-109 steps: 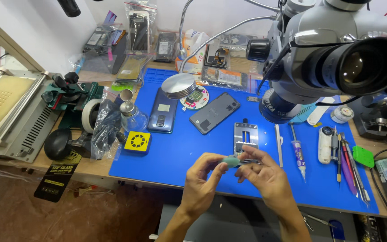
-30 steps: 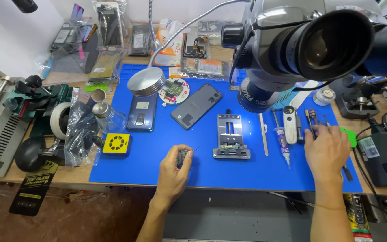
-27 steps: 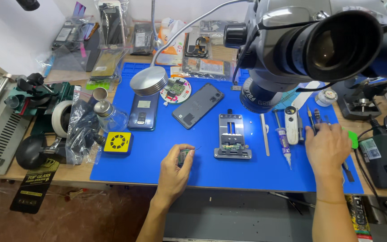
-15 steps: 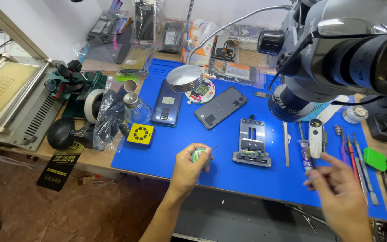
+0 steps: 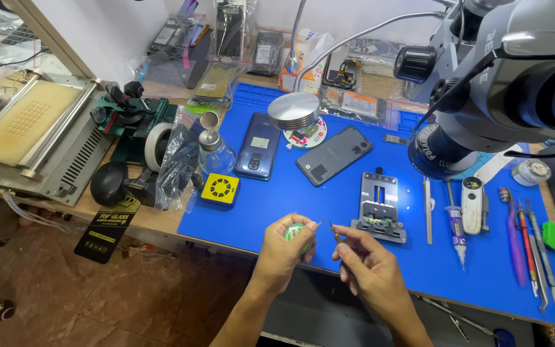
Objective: The person works on a small circuit board secured in a metal clamp on a blue mat. They use a soldering iron to apply heat to the board's components while holding a spool of solder wire. The person manipulates the solder wire and the iron to work on specific points on the circuit board.
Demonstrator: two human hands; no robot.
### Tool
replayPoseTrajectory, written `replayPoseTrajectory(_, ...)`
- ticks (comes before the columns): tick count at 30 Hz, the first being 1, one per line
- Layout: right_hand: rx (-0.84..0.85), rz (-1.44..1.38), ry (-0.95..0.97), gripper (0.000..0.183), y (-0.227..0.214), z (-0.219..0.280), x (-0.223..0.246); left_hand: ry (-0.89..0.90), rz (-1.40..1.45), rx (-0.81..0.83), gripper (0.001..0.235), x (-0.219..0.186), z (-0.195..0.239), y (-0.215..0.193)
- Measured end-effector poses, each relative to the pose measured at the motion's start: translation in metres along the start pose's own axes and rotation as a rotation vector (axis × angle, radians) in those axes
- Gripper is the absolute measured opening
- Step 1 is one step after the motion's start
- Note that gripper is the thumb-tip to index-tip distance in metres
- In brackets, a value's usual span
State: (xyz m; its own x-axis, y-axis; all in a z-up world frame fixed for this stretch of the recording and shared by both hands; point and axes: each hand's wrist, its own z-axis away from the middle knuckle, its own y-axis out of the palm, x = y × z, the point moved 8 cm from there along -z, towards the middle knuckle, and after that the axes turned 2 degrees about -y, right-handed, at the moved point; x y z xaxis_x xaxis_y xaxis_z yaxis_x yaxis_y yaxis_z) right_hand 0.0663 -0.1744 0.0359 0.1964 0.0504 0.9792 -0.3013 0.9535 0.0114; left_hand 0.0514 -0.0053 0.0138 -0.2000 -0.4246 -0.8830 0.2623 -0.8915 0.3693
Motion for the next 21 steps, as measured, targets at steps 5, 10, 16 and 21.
replayPoseTrajectory(5, -0.022, -0.037, 0.027, 0.033, 0.005, -0.003, -0.001, 0.002, 0.015, 0.051, 0.014, -0.004, 0.002, 0.001)
replayPoseTrajectory(10, 0.074, -0.14, 0.007, 0.041, 0.014, -0.005, -0.001, 0.007, -0.01, 0.101, 0.015, -0.007, 0.005, 0.006)
replayPoseTrajectory(16, 0.079, -0.138, 0.047, 0.045, 0.016, -0.005, -0.003, 0.039, -0.044, 0.136, 0.015, -0.008, 0.006, 0.008)
replayPoseTrajectory(21, 0.073, -0.146, 0.035, 0.04, 0.013, -0.006, -0.008, 0.046, -0.114, 0.106, 0.017, -0.008, 0.007, 0.006)
